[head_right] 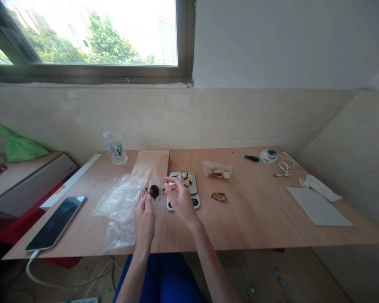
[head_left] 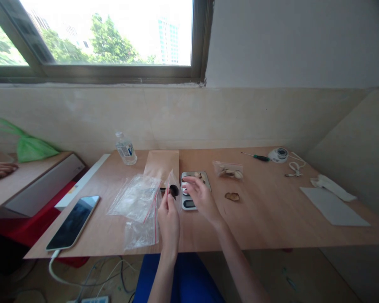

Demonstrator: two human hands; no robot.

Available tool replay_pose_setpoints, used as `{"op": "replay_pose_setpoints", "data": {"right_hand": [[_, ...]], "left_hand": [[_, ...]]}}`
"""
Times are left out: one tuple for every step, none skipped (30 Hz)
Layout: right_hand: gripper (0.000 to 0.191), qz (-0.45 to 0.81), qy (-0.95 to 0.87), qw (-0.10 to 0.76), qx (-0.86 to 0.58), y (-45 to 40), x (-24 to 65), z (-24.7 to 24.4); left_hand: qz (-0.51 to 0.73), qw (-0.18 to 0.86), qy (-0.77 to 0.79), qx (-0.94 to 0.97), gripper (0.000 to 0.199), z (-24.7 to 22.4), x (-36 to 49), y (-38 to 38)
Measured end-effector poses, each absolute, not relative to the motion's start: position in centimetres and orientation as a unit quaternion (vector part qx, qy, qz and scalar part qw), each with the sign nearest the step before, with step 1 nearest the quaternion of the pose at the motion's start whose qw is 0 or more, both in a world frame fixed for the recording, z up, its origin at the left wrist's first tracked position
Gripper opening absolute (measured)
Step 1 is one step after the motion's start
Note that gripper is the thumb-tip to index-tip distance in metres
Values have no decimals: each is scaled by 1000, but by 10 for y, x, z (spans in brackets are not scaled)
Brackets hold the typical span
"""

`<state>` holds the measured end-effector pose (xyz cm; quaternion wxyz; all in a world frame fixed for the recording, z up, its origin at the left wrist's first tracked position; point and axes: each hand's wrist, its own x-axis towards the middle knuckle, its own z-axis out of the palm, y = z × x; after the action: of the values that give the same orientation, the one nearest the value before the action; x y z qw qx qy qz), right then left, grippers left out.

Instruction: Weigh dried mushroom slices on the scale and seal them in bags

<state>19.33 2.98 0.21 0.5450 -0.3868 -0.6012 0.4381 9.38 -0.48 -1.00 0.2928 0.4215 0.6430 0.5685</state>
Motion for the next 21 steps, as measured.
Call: {"op": "replay_pose_setpoints", "data": {"right_hand": [[25,433,-614,537,-384,30,194,2],[24,417,-627,531,-388,30,196,1],[24,391,-637,531,-399,31,197,-1],[24,357,-644,534,-417,33,198,-4],[25,315,-648,537,-439,37,200,-8],[26,268,-654,535,-463,42,202,-14],[27,219,-660,526,-489,47,205,-21],[28,172,-669,508,-515,54,208,-31],[32,132,-679,481,-539,61,210,-41],[41,103,-690,448,-559,67,213,-51],[50,84,-701,418,-572,73,215,-61],[58,74,-710,391,-581,78,217,-70],[62,68,-717,371,-586,83,219,-78],[64,64,-722,358,-588,86,221,-83],[62,61,-726,351,-588,89,222,-87],[60,59,-729,347,-588,91,224,-89],[56,60,-730,346,-586,92,225,-91],[51,61,-732,349,-583,93,227,-91],[46,63,-732,353,-579,94,228,-91],[42,63,-731,359,-577,94,230,-91],[39,63,-730,365,-575,94,231,-91]], "left_hand": [[566,300,643,420,40,-11,94,-4],[566,305,642,417,41,-11,94,-4],[567,307,642,416,42,-12,94,-4],[569,303,641,416,43,-12,94,-4],[571,294,642,418,44,-13,94,-5],[572,282,644,422,45,-13,95,-5],[571,269,648,426,45,-12,95,-6],[569,257,650,433,45,-12,95,-7],[565,248,651,442,46,-11,95,-7],[563,241,650,450,45,-10,95,-8],[562,236,647,458,45,-10,95,-8],[563,234,642,465,44,-10,94,-9],[564,234,637,470,43,-10,94,-9],[565,236,634,472,42,-11,94,-9],[564,240,634,472,41,-12,93,-9],[561,245,635,471,40,-13,93,-9],[557,249,638,469,40,-15,92,-9],[553,252,643,467,40,-16,92,-8],[549,254,647,464,40,-17,91,-8],[545,256,651,462,40,-17,91,-8],[542,258,654,460,41,-17,91,-8]]}}
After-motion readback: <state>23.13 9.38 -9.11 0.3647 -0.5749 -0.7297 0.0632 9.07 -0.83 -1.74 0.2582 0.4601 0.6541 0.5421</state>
